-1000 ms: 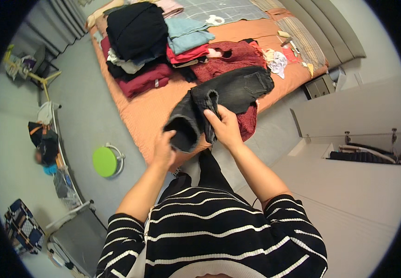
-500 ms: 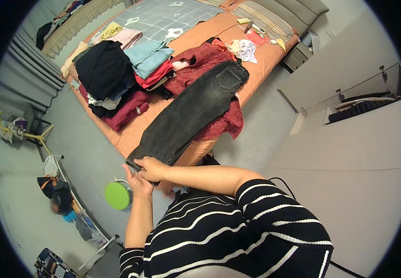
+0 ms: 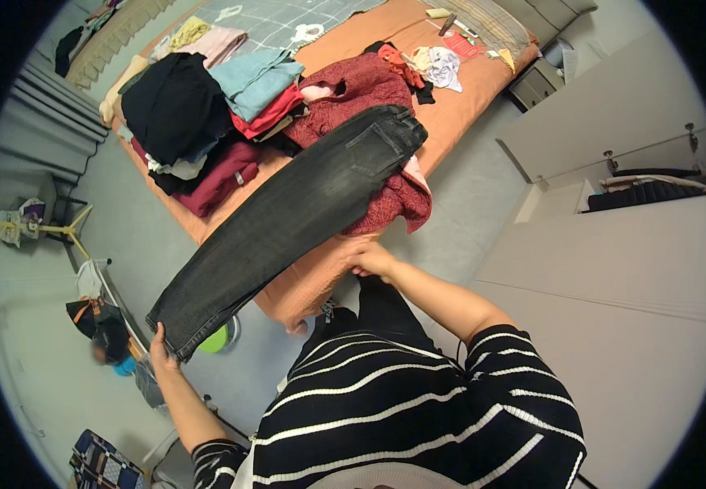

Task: The person folds various garments, including light blue jeans, dark jeans, a red patterned top, and a black shirt, on a bed. After folding, the person places the clothes into a white wardrobe.

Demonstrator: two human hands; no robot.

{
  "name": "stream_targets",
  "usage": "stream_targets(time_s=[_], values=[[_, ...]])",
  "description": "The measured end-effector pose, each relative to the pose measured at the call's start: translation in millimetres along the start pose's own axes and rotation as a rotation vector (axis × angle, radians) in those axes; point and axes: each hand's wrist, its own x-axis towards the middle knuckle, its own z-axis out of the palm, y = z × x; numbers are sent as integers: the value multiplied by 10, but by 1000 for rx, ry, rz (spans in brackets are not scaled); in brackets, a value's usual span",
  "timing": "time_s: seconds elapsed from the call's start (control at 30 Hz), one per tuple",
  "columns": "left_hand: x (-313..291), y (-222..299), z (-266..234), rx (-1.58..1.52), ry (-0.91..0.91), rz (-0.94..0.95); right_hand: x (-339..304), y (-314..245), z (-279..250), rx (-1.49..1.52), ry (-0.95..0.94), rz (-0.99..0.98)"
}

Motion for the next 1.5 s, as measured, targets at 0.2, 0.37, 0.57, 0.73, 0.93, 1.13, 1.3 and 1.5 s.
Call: stream_targets(time_s=[0.2, 0.37, 0.57, 0.73, 0.93, 1.13, 1.3, 1.5], values=[[352, -196, 458, 251, 214, -69, 245, 161, -599, 206, 263, 287], [608, -410, 1124, 204, 177, 5, 974, -107, -1432, 124, 397, 136], [436, -341, 1970, 367, 228, 10, 1820, -962, -2630, -739, 1039, -290], [624, -678, 2249, 284, 112, -14, 1804, -1369, -2415, -924, 863, -237], [804, -883, 2689, 266, 67, -13, 1552, -896, -1658, -1440, 584, -935], [812, -878, 2769, 279, 102, -19, 1567, -782, -1847, -1439, 602, -855], [743, -894, 2787, 269, 105, -32, 1494, -982, -1975, -1297, 514, -638], [697, -883, 2633, 290, 132, 8, 2134, -1012, -2753, -395, 859, -292]])
